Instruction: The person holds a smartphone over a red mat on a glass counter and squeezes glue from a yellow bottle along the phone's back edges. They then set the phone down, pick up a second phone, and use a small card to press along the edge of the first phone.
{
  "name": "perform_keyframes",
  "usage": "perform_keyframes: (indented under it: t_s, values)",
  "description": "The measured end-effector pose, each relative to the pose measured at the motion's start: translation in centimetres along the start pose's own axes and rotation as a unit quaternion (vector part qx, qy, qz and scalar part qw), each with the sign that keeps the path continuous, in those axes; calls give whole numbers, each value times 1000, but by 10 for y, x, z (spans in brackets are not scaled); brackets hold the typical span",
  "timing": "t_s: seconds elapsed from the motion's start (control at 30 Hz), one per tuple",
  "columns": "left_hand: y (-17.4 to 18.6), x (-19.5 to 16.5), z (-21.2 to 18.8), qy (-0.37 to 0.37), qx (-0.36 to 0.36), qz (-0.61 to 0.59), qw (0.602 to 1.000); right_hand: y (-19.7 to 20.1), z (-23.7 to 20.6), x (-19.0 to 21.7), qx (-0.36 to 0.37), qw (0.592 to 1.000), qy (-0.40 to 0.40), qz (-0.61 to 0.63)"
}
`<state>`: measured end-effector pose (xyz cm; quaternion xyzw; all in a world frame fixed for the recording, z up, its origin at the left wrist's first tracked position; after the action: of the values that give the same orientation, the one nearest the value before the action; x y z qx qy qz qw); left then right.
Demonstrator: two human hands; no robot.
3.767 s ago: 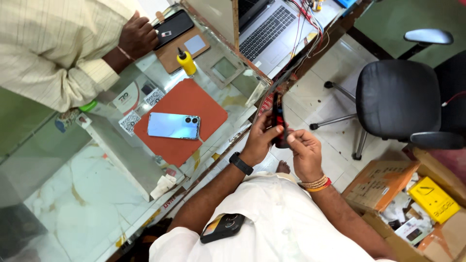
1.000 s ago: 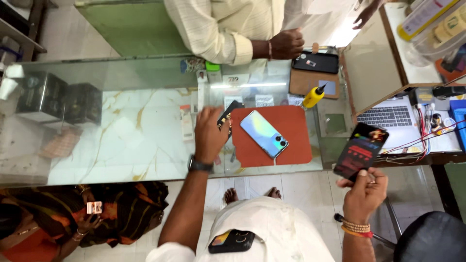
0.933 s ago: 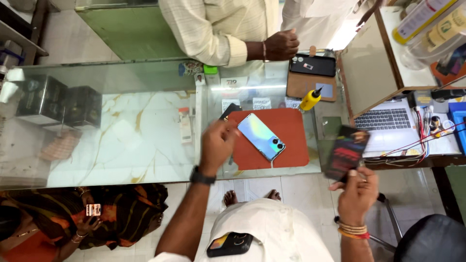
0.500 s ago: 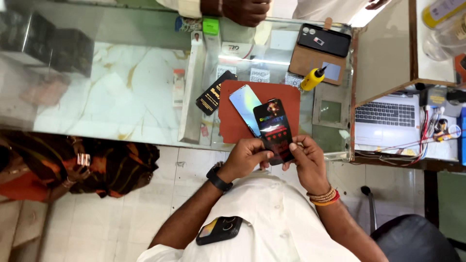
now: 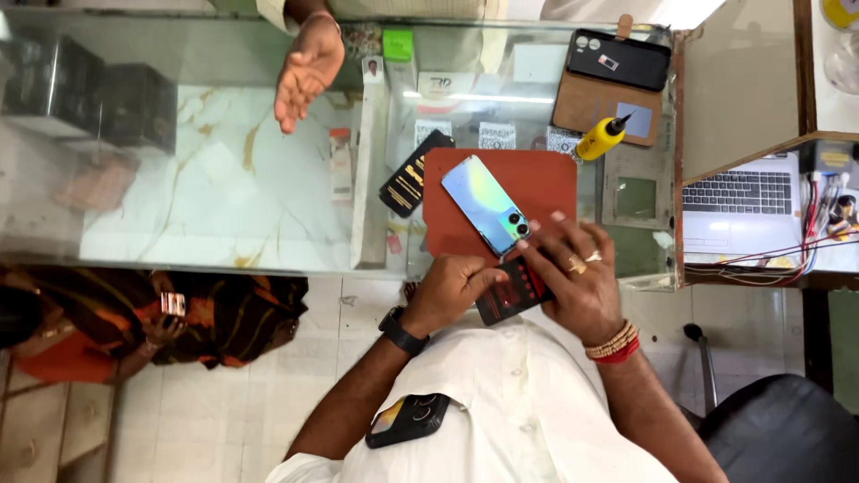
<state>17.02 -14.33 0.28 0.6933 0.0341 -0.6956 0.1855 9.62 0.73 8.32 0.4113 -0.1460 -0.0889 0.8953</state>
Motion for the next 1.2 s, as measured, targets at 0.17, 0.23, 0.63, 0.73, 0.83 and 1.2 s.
perform_keyframes:
  t_s: [0.17,0.23,0.63,0.73,0.83,1.2]
  values:
    - [37,3,10,-34,64,-28,997,-41,2,23,85,978,-158,107]
    - [55,7,16,-38,59,-82,994,-46,-4,21,43,958,-240,150]
    - [94,-6,73,-167,105,197,960,-72,-85,40,-94,782,-476,390]
    - [76,-13,84,-230,134,264,927,-78,-109,32,-98,736,-513,431]
    - [62,-16,95,-285,115,315,898,-70,-127,21,-55,719,-529,447]
    - [49,3,130,-179,41,370,911,-48,-113,-48,-91,707,-606,353]
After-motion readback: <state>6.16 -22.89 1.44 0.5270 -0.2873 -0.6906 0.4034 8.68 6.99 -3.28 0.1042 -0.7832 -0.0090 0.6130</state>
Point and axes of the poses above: each hand's wrist, its own z-axis towards the middle knuckle, its own y-axis out of the back of the hand, x = y × z, the point moved 7 cm from there along z, towards the middle knuckle, and after that the axes turned 8 degrees about -x, right-handed, at the moved point
